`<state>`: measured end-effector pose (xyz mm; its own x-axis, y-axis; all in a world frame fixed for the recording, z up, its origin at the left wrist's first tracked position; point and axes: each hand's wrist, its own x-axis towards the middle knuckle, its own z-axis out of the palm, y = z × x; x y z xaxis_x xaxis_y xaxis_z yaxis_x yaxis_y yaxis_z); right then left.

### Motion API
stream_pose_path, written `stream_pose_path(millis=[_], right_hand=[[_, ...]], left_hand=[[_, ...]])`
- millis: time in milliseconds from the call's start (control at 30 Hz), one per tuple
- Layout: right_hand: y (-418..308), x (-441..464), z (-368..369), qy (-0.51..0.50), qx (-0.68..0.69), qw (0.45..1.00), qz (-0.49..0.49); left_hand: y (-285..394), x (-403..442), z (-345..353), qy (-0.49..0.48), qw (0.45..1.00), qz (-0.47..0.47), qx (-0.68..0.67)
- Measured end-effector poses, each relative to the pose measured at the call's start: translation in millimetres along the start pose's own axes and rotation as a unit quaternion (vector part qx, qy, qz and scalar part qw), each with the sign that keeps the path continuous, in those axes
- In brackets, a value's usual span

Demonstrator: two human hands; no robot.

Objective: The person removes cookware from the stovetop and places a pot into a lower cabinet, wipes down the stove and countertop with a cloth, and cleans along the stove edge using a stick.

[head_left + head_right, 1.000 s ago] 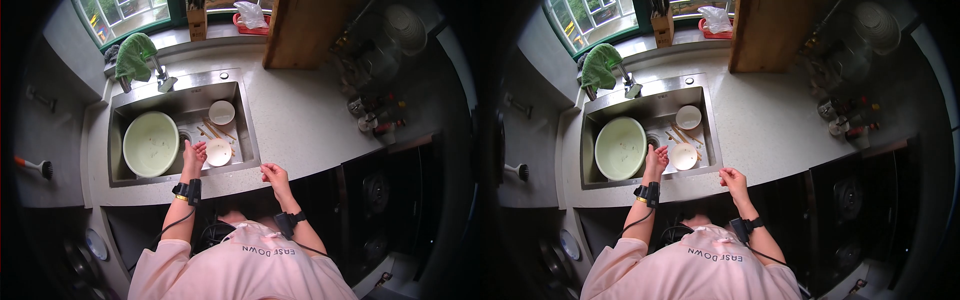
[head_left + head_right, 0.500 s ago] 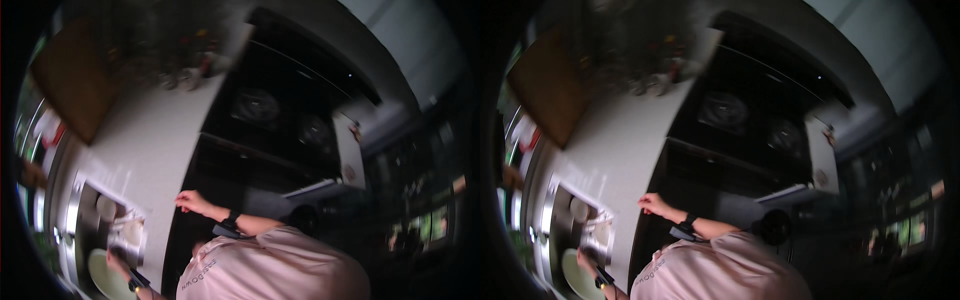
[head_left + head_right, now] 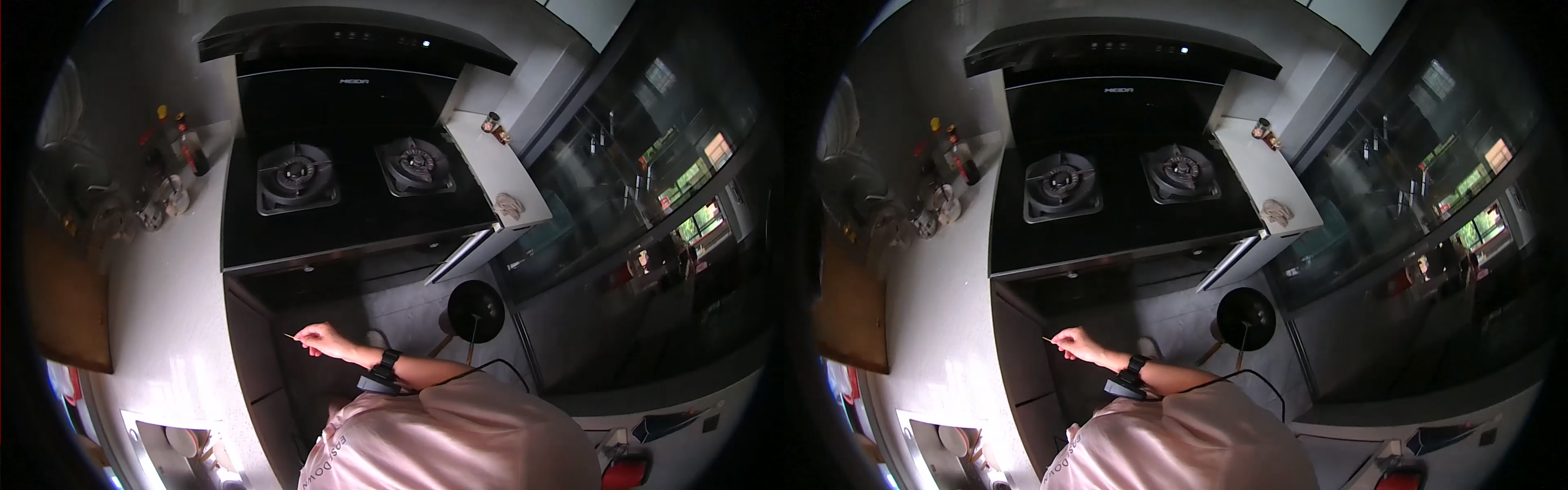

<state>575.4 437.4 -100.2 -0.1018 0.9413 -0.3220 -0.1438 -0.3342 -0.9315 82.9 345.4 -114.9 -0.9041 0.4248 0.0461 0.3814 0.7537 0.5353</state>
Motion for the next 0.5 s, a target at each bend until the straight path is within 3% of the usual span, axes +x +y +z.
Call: stream_pose_path(millis=[300, 500], right_hand=[[-18, -39, -160, 0.066, 0.059, 0.995, -0.035], [-30, -69, -278, 0.101, 0.137, 0.983, -0.061]], left_hand=[[131, -94, -20, 0.058, 0.991, 0.082, -0.084], [227, -159, 15, -0.048, 0.975, 0.081, -0.203]])
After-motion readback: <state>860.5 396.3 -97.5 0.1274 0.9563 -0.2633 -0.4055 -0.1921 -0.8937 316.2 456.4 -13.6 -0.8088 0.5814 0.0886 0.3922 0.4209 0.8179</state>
